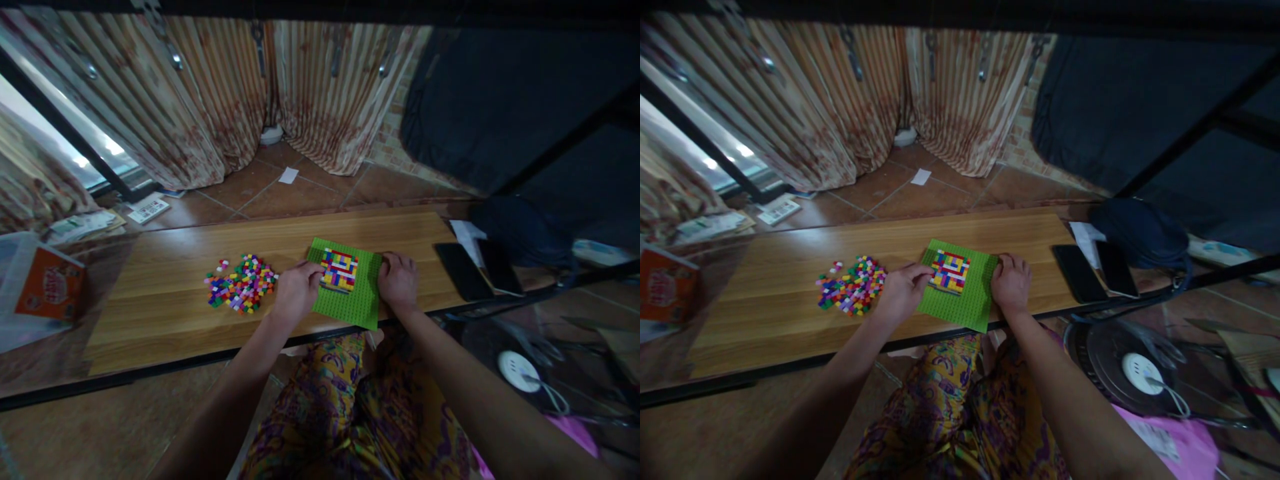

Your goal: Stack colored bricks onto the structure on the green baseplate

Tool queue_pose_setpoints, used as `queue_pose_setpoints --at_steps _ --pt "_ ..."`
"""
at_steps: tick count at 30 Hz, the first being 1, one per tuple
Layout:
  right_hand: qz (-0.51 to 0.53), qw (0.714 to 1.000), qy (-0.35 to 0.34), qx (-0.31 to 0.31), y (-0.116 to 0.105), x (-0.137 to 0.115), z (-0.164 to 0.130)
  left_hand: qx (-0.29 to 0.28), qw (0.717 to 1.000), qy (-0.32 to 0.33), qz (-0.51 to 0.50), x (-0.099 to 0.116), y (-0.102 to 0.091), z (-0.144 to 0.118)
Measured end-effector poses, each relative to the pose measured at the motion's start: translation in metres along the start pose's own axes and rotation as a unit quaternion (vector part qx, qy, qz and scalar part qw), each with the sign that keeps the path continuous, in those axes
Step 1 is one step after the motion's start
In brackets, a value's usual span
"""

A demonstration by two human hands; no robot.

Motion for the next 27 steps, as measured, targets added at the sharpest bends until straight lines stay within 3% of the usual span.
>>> queue_pose_setpoints --at_steps 18,22,27 --pt "-0.002 1.000 0.002 -0.001 -0.001 -0.001 0.000 -0.073 0.992 0.023 0.096 0.012 -0.006 0.009" --pt "0.000 1.000 -0.005 0.002 0.000 0.000 0.000 -0.055 0.996 0.009 0.063 0.009 -0.005 0.010" --pt "0.001 1.000 -0.006 0.014 0.001 0.001 0.000 -0.020 0.994 -0.063 -0.083 -0.005 0.002 0.012"
Point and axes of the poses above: each hand's wrist, its own z-axis towards the middle knuckle, its own y-axis out of the palm, x = y × z, the point moved 2 cm from there along z, towards the middle knuckle, and after that the axes turned 2 degrees about -y, right-handed, at the moved point
